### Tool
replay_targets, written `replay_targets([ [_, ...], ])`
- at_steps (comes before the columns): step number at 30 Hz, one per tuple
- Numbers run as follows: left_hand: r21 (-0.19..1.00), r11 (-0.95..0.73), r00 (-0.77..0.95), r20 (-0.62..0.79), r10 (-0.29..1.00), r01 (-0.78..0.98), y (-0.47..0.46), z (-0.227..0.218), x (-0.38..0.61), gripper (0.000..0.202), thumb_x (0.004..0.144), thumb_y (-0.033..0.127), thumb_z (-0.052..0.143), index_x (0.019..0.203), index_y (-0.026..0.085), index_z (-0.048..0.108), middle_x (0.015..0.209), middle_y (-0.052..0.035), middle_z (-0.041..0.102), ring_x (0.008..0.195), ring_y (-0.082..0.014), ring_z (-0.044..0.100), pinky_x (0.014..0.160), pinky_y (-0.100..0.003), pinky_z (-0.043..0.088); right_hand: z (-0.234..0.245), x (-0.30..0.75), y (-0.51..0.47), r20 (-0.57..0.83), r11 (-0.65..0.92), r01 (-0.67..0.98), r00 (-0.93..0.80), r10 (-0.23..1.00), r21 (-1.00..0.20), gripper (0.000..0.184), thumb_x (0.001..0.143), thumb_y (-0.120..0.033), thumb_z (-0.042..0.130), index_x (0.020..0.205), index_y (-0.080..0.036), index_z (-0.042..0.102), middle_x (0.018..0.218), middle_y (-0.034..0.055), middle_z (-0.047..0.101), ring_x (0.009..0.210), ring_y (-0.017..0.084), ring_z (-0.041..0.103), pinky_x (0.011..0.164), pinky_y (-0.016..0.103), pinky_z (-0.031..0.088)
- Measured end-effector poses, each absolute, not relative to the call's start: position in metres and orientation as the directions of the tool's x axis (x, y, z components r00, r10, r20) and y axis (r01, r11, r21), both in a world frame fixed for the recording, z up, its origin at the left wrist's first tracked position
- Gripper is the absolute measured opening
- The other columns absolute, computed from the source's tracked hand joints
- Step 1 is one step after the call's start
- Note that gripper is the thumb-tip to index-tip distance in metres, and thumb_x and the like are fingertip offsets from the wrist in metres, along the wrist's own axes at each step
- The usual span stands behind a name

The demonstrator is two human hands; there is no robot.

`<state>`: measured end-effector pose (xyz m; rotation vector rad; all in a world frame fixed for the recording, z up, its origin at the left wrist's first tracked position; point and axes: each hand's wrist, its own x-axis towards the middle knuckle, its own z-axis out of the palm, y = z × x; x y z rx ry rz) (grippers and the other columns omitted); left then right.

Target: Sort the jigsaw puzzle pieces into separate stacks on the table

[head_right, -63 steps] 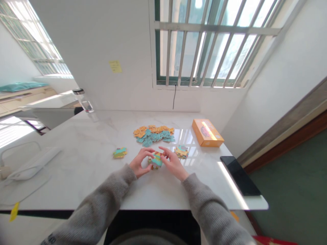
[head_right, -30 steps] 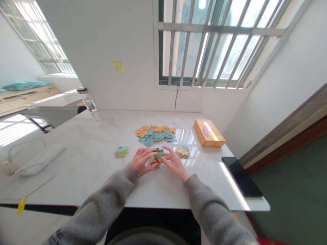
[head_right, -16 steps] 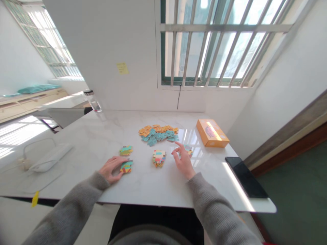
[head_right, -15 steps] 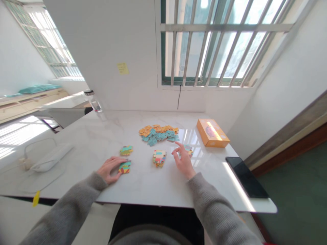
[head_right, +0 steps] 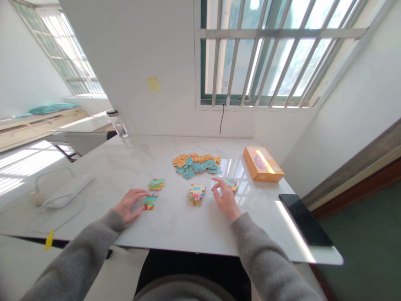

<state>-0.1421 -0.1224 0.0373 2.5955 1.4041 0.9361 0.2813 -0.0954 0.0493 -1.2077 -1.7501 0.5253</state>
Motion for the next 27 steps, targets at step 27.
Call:
replay_targets([
  [27, 0.376, -0.751, 0.528, 0.542, 0.653, 0.543, -0.058, 0.021, 0.039, 0.033, 0.07, 0.022, 0.069, 0.103, 0.022, 0.066, 0.114, -0.0098, 0.062, 0.107, -0.0281, 0.055, 0.096, -0.047, 0.047, 0.051, 0.266, -0.099, 0.443, 0.593, 0.513, -0.394, 0.805, -0.621, 0.022, 0.087, -0.025, 0.063, 0.11, -0.026, 0.065, 0.119, 0.0094, 0.061, 0.116, 0.026, 0.055, 0.103, 0.046, 0.044],
])
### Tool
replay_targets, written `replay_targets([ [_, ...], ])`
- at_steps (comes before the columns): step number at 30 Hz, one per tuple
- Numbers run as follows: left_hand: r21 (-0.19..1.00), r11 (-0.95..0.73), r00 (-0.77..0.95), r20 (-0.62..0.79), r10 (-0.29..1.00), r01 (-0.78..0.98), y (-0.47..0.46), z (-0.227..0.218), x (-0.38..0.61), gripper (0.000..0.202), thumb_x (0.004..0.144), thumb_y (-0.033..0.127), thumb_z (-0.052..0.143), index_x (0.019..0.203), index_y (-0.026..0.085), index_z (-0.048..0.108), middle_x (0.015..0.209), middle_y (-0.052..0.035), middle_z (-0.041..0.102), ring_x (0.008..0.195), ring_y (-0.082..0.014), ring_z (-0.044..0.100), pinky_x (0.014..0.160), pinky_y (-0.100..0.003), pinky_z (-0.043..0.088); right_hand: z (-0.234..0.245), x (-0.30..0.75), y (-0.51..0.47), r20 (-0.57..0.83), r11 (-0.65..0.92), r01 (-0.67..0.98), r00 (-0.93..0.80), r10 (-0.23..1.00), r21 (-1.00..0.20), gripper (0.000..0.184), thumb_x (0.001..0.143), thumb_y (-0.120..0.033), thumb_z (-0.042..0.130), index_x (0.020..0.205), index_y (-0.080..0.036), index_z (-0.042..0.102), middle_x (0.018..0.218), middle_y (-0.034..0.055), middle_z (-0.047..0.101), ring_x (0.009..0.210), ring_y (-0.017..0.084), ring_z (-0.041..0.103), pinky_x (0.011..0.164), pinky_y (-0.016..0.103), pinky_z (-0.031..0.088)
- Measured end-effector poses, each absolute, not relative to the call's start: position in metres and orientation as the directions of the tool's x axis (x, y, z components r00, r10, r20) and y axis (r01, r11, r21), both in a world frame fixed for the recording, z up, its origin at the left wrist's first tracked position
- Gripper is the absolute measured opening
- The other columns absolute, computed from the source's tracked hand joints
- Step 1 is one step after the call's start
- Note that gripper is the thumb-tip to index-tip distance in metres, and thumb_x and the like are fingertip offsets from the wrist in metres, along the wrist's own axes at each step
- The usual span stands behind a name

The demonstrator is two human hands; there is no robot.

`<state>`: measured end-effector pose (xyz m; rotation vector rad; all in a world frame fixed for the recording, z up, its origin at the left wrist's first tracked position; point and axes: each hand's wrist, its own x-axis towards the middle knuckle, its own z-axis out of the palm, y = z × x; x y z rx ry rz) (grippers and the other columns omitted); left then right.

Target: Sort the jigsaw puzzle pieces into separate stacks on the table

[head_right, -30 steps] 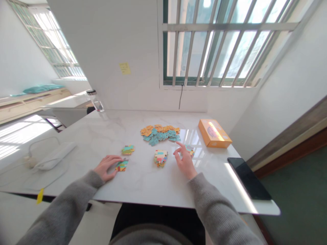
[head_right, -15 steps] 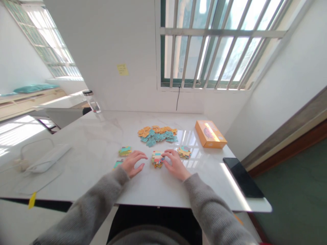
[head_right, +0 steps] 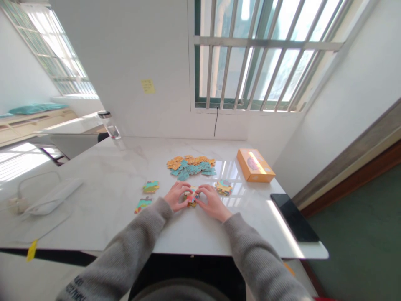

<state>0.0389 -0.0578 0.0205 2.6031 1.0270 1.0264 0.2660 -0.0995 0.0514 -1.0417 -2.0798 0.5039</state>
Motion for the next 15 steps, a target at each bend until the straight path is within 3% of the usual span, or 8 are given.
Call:
replay_targets([
  [5, 0.394, -0.761, 0.479, 0.604, 0.637, 0.515, -0.061, 0.03, 0.04, 0.037, 0.065, 0.02, 0.073, 0.101, 0.023, 0.065, 0.11, -0.008, 0.062, 0.103, -0.027, 0.056, 0.095, -0.046, 0.047, 0.057, 0.265, -0.102, 0.482, 0.605, 0.472, -0.367, 0.796, -0.641, 0.034, 0.085, -0.022, 0.063, 0.119, -0.027, 0.06, 0.123, 0.0092, 0.06, 0.121, 0.026, 0.053, 0.104, 0.046, 0.044],
  [9, 0.397, -0.789, 0.423, 0.683, 0.596, 0.469, -0.065, 0.039, 0.04, 0.037, 0.064, 0.018, 0.073, 0.099, 0.022, 0.063, 0.109, -0.0079, 0.061, 0.102, -0.0256, 0.056, 0.095, -0.045, 0.048, 0.06, 0.264, -0.105, 0.487, 0.567, 0.423, -0.291, 0.824, -0.707, 0.043, 0.087, -0.024, 0.058, 0.129, -0.027, 0.054, 0.134, 0.0107, 0.054, 0.125, 0.027, 0.05, 0.092, 0.041, 0.049],
  [11, 0.391, -0.795, 0.403, 0.706, 0.582, 0.463, -0.067, 0.041, 0.041, 0.036, 0.066, 0.018, 0.073, 0.1, 0.022, 0.062, 0.11, -0.0082, 0.06, 0.101, -0.0252, 0.056, 0.094, -0.044, 0.049, 0.059, 0.262, -0.105, 0.467, 0.536, 0.392, -0.264, 0.844, -0.747, 0.044, 0.089, -0.026, 0.055, 0.132, -0.027, 0.051, 0.127, 0.0101, 0.059, 0.117, 0.025, 0.055, 0.089, 0.04, 0.049],
  [15, 0.372, -0.797, 0.416, 0.704, 0.576, 0.476, -0.067, 0.038, 0.045, 0.035, 0.069, 0.021, 0.075, 0.103, 0.023, 0.063, 0.112, -0.0086, 0.059, 0.102, -0.0251, 0.056, 0.092, -0.044, 0.05, 0.054, 0.255, -0.102, 0.399, 0.456, 0.31, -0.231, 0.888, -0.834, 0.042, 0.092, -0.032, 0.052, 0.133, -0.024, 0.047, 0.09, 0.0024, 0.064, 0.085, 0.02, 0.061, 0.082, 0.037, 0.048],
])
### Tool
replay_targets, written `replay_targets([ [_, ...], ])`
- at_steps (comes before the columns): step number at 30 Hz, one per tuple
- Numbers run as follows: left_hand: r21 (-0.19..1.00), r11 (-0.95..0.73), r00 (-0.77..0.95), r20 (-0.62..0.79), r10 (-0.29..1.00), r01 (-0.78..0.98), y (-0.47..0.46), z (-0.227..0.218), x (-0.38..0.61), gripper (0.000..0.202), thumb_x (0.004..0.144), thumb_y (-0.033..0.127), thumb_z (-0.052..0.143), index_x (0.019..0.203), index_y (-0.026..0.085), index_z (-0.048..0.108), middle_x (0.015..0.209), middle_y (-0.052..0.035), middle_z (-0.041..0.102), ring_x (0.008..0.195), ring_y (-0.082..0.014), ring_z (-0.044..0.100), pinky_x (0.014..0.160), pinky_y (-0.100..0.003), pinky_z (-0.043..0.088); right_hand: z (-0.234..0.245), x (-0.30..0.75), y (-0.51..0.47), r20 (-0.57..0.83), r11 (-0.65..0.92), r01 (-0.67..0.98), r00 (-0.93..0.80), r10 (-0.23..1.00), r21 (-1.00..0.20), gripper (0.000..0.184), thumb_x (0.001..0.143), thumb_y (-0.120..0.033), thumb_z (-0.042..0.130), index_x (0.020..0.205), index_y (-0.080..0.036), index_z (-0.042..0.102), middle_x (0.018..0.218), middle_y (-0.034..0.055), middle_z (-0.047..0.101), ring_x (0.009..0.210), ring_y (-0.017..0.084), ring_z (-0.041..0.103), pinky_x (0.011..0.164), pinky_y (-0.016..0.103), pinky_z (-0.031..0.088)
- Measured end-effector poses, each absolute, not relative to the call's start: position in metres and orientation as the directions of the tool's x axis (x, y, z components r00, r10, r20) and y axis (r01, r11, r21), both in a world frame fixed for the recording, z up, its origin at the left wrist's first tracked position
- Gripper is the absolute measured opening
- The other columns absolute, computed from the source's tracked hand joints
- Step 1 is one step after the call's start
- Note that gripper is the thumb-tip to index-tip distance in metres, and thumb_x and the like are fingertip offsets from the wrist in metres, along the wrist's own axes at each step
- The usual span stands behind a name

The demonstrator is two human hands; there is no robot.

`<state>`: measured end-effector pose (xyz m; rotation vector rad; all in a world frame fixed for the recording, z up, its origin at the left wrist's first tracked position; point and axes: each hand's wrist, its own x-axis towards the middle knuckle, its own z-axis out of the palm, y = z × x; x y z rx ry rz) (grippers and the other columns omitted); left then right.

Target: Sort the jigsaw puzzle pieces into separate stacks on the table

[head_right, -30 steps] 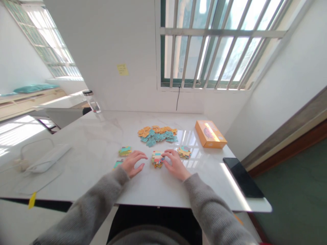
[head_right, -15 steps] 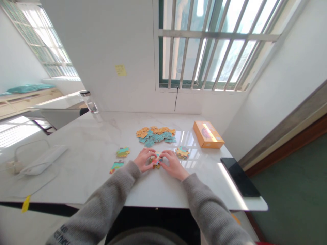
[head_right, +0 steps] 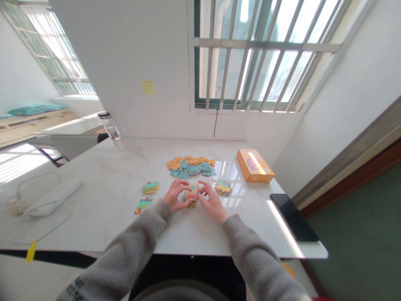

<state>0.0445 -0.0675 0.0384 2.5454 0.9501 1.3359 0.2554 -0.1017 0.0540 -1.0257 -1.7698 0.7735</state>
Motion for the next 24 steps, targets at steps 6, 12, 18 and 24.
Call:
replay_targets([
  [6, 0.346, -0.797, 0.48, 0.655, 0.583, 0.496, -0.0687, 0.0354, 0.0481, 0.042, 0.069, 0.028, 0.078, 0.108, 0.024, 0.065, 0.104, -0.0072, 0.063, 0.096, -0.0246, 0.059, 0.089, -0.043, 0.051, 0.0512, 0.2559, -0.097, 0.376, 0.393, 0.235, -0.116, 0.919, -0.889, 0.042, 0.095, -0.034, 0.048, 0.135, -0.023, 0.045, 0.073, -0.004, 0.053, 0.069, 0.017, 0.054, 0.075, 0.033, 0.046],
  [12, 0.311, -0.856, 0.523, 0.689, 0.502, 0.413, -0.0742, 0.0421, 0.0485, 0.042, 0.073, 0.015, 0.068, 0.114, 0.023, 0.062, 0.13, -0.0098, 0.062, 0.107, -0.0251, 0.059, 0.096, -0.044, 0.049, 0.0509, 0.2575, -0.0986, 0.393, 0.435, 0.261, -0.197, 0.898, -0.862, 0.039, 0.096, -0.032, 0.045, 0.134, -0.024, 0.047, 0.074, -0.0034, 0.051, 0.068, 0.016, 0.054, 0.074, 0.032, 0.046],
  [18, 0.28, -0.847, 0.494, 0.712, 0.499, 0.451, -0.0736, 0.0426, 0.0452, 0.031, 0.079, 0.025, 0.072, 0.109, 0.023, 0.064, 0.117, -0.0084, 0.069, 0.104, -0.0238, 0.062, 0.092, -0.041, 0.049, 0.0504, 0.2567, -0.0986, 0.363, 0.41, 0.236, -0.217, 0.906, -0.881, 0.048, 0.094, -0.036, 0.052, 0.139, -0.023, 0.043, 0.077, -0.0029, 0.053, 0.072, 0.016, 0.054, 0.072, 0.03, 0.045],
  [24, 0.228, -0.83, 0.494, 0.713, 0.498, 0.509, -0.0721, 0.0402, 0.0433, 0.028, 0.079, 0.038, 0.075, 0.102, 0.023, 0.068, 0.096, -0.006, 0.07, 0.091, -0.0221, 0.064, 0.083, -0.037, 0.05, 0.045, 0.2575, -0.0949, 0.373, 0.404, 0.184, -0.182, 0.91, -0.896, 0.051, 0.096, -0.035, 0.05, 0.144, -0.023, 0.038, 0.081, -0.0019, 0.052, 0.072, 0.015, 0.052, 0.072, 0.03, 0.044],
])
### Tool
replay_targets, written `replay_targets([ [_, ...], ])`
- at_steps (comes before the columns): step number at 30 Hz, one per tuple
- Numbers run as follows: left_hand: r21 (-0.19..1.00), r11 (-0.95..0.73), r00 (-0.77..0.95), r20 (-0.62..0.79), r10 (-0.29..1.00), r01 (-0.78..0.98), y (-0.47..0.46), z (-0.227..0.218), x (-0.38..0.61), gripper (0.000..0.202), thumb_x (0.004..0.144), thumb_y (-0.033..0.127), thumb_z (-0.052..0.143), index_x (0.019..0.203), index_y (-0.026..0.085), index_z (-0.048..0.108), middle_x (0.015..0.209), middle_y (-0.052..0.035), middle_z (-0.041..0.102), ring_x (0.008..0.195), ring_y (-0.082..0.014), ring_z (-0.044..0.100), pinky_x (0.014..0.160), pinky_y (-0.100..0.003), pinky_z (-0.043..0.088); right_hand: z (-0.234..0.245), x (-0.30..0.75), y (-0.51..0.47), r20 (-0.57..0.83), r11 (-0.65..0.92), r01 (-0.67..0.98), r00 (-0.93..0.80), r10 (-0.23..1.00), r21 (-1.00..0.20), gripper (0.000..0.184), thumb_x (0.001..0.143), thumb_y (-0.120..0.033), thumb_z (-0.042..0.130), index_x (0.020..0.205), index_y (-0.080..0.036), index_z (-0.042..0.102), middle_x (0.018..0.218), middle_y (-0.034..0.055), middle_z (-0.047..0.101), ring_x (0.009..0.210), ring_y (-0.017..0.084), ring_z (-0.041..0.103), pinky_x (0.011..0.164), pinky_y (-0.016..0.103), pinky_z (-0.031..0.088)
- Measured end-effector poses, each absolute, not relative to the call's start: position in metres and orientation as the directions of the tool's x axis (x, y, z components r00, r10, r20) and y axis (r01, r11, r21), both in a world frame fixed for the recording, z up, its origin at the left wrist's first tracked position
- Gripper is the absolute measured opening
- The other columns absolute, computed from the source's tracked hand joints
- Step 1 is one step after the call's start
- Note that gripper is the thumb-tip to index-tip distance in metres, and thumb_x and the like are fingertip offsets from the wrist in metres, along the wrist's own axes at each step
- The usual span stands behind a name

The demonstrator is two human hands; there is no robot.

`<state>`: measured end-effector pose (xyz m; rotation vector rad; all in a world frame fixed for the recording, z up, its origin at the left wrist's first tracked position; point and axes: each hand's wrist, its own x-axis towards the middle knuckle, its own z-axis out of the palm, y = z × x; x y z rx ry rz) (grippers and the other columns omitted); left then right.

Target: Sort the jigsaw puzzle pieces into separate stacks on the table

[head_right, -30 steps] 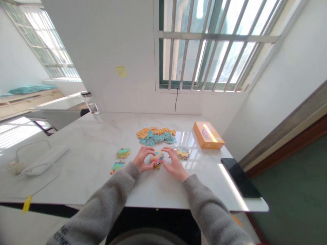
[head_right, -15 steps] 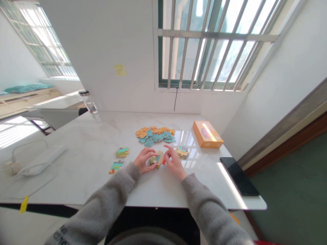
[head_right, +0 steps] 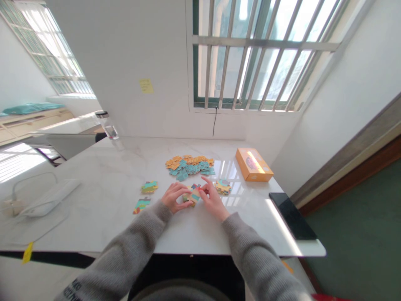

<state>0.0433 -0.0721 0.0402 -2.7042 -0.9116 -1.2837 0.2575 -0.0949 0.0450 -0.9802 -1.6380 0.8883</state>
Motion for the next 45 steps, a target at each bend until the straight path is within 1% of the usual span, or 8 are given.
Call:
replay_targets([
  [2, 0.202, -0.845, 0.513, 0.717, 0.472, 0.496, -0.074, 0.04, 0.044, 0.026, 0.079, 0.036, 0.075, 0.1, 0.024, 0.068, 0.093, -0.0055, 0.07, 0.089, -0.0218, 0.063, 0.082, -0.037, 0.05, 0.044, 0.258, -0.094, 0.387, 0.415, 0.188, -0.166, 0.907, -0.89, 0.05, 0.096, -0.035, 0.048, 0.144, -0.024, 0.039, 0.082, -0.0009, 0.052, 0.073, 0.016, 0.053, 0.072, 0.031, 0.045],
  [8, 0.203, -0.853, 0.53, 0.708, 0.467, 0.481, -0.08, 0.043, 0.047, 0.038, 0.07, 0.024, 0.074, 0.107, 0.025, 0.065, 0.127, -0.0072, 0.064, 0.111, -0.0262, 0.057, 0.097, -0.043, 0.048, 0.043, 0.258, -0.094, 0.401, 0.452, 0.237, -0.234, 0.886, -0.86, 0.046, 0.098, -0.036, 0.045, 0.142, -0.023, 0.042, 0.085, 0.0004, 0.053, 0.076, 0.016, 0.054, 0.074, 0.031, 0.046],
  [13, 0.231, -0.863, 0.521, 0.717, 0.463, 0.45, -0.081, 0.044, 0.048, 0.039, 0.065, 0.019, 0.073, 0.102, 0.024, 0.064, 0.12, -0.0065, 0.067, 0.105, -0.0252, 0.057, 0.094, -0.041, 0.047, 0.044, 0.258, -0.096, 0.397, 0.444, 0.234, -0.222, 0.891, -0.865, 0.049, 0.097, -0.034, 0.047, 0.144, -0.023, 0.039, 0.084, -0.0003, 0.053, 0.076, 0.016, 0.053, 0.074, 0.031, 0.046],
  [19, 0.342, -0.793, 0.429, 0.698, 0.574, 0.504, -0.084, 0.053, 0.037, 0.036, 0.061, 0.012, 0.071, 0.094, 0.023, 0.063, 0.118, -0.0063, 0.066, 0.105, -0.025, 0.055, 0.097, -0.042, 0.046, 0.045, 0.266, -0.095, 0.444, 0.441, 0.299, -0.06, 0.894, -0.846, 0.046, 0.096, -0.031, 0.047, 0.14, -0.023, 0.042, 0.086, 0.0003, 0.053, 0.079, 0.016, 0.053, 0.079, 0.033, 0.047],
  [28, 0.383, -0.639, 0.386, 0.557, 0.736, 0.667, -0.06, 0.061, -0.073, 0.014, 0.072, 0.022, 0.065, 0.086, 0.023, 0.064, 0.118, -0.0058, 0.066, 0.109, -0.025, 0.056, 0.103, -0.044, 0.043, 0.042, 0.265, -0.097, 0.491, 0.493, 0.351, -0.102, 0.865, -0.796, 0.042, 0.096, -0.029, 0.045, 0.138, -0.023, 0.044, 0.083, 0.0003, 0.054, 0.076, 0.016, 0.054, 0.077, 0.033, 0.049],
  [32, 0.451, -0.515, 0.321, 0.44, 0.839, 0.729, -0.05, 0.048, -0.127, 0.016, 0.074, 0.03, 0.063, 0.087, 0.022, 0.064, 0.12, -0.0074, 0.067, 0.112, -0.0266, 0.057, 0.104, -0.047, 0.043, 0.042, 0.264, -0.097, 0.496, 0.505, 0.363, -0.124, 0.859, -0.783, 0.041, 0.096, -0.029, 0.046, 0.137, -0.023, 0.044, 0.083, 0.0007, 0.055, 0.074, 0.016, 0.055, 0.073, 0.032, 0.05],
  [37, 0.552, -0.398, 0.204, 0.38, 0.902, 0.733, -0.046, 0.035, -0.148, 0.021, 0.075, 0.038, 0.061, 0.087, 0.021, 0.064, 0.124, -0.0089, 0.066, 0.112, -0.0274, 0.055, 0.088, -0.041, 0.051, 0.042, 0.264, -0.097, 0.489, 0.506, 0.371, -0.146, 0.86, -0.779, 0.042, 0.096, -0.029, 0.047, 0.137, -0.023, 0.045, 0.084, 0.0009, 0.055, 0.074, 0.016, 0.056, 0.071, 0.031, 0.05],
  [45, 0.579, -0.39, 0.236, 0.326, 0.916, 0.716, -0.042, 0.029, -0.14, 0.024, 0.073, 0.037, 0.061, 0.09, 0.021, 0.066, 0.123, -0.008, 0.067, 0.11, -0.0266, 0.055, 0.095, -0.044, 0.049, 0.043, 0.264, -0.098, 0.475, 0.503, 0.369, -0.172, 0.863, -0.781, 0.042, 0.096, -0.027, 0.046, 0.138, -0.023, 0.043, 0.083, 0.0009, 0.054, 0.072, 0.016, 0.054, 0.072, 0.033, 0.049],
])
